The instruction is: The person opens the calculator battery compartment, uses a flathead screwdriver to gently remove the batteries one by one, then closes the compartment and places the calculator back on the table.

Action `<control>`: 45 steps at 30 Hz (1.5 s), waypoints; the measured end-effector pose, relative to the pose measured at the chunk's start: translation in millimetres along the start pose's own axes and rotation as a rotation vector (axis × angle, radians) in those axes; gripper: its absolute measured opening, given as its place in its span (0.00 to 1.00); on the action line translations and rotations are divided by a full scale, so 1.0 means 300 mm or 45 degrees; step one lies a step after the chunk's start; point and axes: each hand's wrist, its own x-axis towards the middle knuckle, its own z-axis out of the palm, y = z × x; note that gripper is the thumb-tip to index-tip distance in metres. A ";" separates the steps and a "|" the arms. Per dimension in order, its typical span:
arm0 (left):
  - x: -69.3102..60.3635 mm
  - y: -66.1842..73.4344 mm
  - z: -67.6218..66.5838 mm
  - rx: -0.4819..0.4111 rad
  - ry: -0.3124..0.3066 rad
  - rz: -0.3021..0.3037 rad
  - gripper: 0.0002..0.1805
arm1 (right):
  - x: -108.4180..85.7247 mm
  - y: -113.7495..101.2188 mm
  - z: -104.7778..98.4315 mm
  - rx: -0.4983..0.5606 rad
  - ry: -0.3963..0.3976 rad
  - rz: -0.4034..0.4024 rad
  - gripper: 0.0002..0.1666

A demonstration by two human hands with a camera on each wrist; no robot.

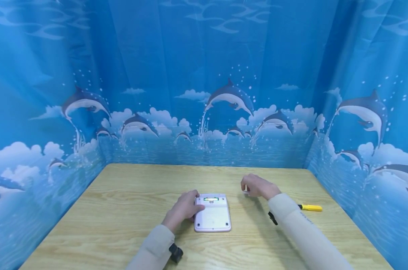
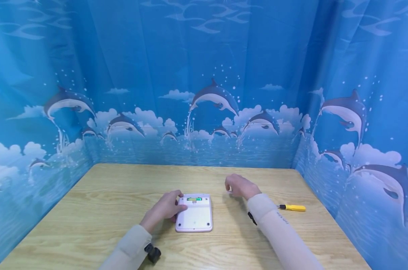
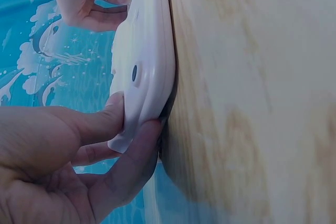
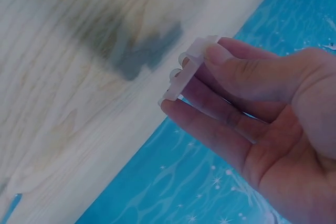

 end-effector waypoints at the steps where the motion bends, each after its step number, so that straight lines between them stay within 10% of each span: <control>1: 0.000 0.000 0.000 0.001 0.000 0.001 0.23 | 0.000 0.005 0.001 -0.003 -0.001 0.008 0.15; 45: -0.006 0.005 -0.003 0.016 -0.008 0.002 0.23 | -0.012 0.175 -0.017 0.012 0.001 0.052 0.17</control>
